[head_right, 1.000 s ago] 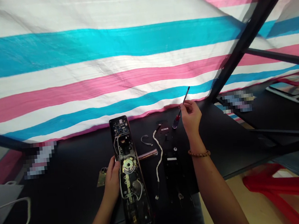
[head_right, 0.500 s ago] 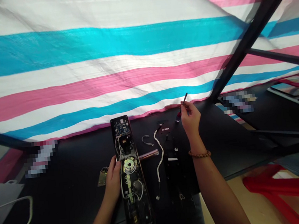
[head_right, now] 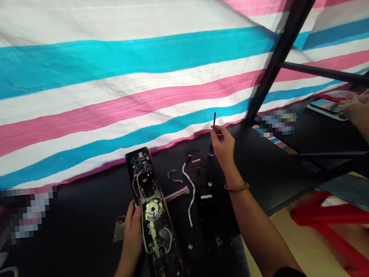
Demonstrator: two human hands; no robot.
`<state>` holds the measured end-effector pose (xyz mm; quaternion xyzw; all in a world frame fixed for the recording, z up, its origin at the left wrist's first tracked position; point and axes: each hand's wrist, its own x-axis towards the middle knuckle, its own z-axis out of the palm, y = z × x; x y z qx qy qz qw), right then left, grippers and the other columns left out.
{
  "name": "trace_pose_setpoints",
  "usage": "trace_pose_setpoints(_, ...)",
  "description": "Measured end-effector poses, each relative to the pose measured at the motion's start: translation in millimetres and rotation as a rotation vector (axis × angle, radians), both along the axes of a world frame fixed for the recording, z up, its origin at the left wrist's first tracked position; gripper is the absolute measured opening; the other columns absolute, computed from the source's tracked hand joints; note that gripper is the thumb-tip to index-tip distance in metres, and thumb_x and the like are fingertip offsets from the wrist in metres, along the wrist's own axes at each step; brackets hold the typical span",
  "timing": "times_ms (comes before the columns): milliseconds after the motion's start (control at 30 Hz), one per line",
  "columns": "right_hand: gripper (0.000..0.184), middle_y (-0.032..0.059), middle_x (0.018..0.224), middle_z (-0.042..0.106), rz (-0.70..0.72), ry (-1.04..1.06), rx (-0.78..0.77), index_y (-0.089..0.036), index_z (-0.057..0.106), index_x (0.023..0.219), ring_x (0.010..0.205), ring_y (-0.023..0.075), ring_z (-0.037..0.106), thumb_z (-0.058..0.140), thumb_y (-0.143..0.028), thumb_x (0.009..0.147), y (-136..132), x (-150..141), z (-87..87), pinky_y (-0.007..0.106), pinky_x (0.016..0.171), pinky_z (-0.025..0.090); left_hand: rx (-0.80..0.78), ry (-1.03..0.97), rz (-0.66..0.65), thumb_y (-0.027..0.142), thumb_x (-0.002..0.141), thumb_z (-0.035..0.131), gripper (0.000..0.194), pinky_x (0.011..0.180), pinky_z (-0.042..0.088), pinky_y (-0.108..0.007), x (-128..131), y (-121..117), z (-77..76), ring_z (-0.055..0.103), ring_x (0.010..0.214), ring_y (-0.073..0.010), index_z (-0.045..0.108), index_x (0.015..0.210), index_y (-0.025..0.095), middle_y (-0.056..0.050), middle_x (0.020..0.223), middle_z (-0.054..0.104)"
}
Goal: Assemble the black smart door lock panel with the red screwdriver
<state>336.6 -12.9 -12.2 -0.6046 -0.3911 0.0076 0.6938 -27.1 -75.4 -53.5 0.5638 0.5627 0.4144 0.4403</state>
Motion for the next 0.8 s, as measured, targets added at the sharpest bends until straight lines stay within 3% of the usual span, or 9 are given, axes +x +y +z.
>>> trace_pose_setpoints(200, 0.025, 0.0021, 0.082, 0.068, 0.018, 0.024, 0.01, -0.021, 0.06, 0.086, 0.072, 0.0175, 0.065, 0.071, -0.042, 0.08, 1.8, 1.2, -1.4, 0.033, 0.07, 0.054, -0.038, 0.018, 0.036, 0.056, 0.091, 0.049, 0.053, 0.089, 0.052, -0.035, 0.6, -0.9, 2.3, 0.068, 0.102, -0.0258, 0.062, 0.124, 0.017, -0.01, 0.111, 0.073)
trace_pose_setpoints(400, 0.023, 0.0055, 0.084, 0.071, 0.041, 0.04, 0.015, -0.021, 0.062, 0.094, 0.076, 0.0198, 0.067, 0.059, -0.044, 0.088, 0.0, 0.1, 0.7, 0.034, 0.07, 0.055, -0.025, 0.005, 0.033, 0.057, 0.09, 0.048, 0.053, 0.096, 0.051, -0.036, 2.7, -0.7, 5.2, 0.067, 0.107, -0.0263, 0.062, 0.122, 0.016, -0.011, 0.115, 0.072)
trace_pose_setpoints(633, 0.034, 0.0049, 0.084, 0.066, -0.005, 0.01, -0.034, -0.019, 0.071, 0.102, 0.068, 0.0174, 0.061, 0.061, -0.047, 0.086, 0.0, 1.7, 2.8, 0.032, 0.06, 0.052, -0.018, 0.013, 0.017, 0.057, 0.09, 0.048, 0.052, 0.092, 0.052, -0.037, 1.1, 1.3, 4.1, 0.067, 0.103, -0.027, 0.063, 0.12, 0.018, -0.01, 0.112, 0.072)
trace_pose_setpoints(800, 0.028, 0.0024, 0.079, 0.063, -0.001, 0.033, -0.023, -0.02, 0.065, 0.095, 0.067, 0.0167, 0.059, 0.065, -0.046, 0.083, -0.2, -0.4, 5.5, 0.031, 0.06, 0.052, -0.017, -0.012, -0.003, 0.058, 0.091, 0.049, 0.051, 0.09, 0.053, -0.036, -0.1, 2.6, 2.1, 0.067, 0.101, -0.0261, 0.064, 0.118, 0.018, -0.009, 0.116, 0.07)
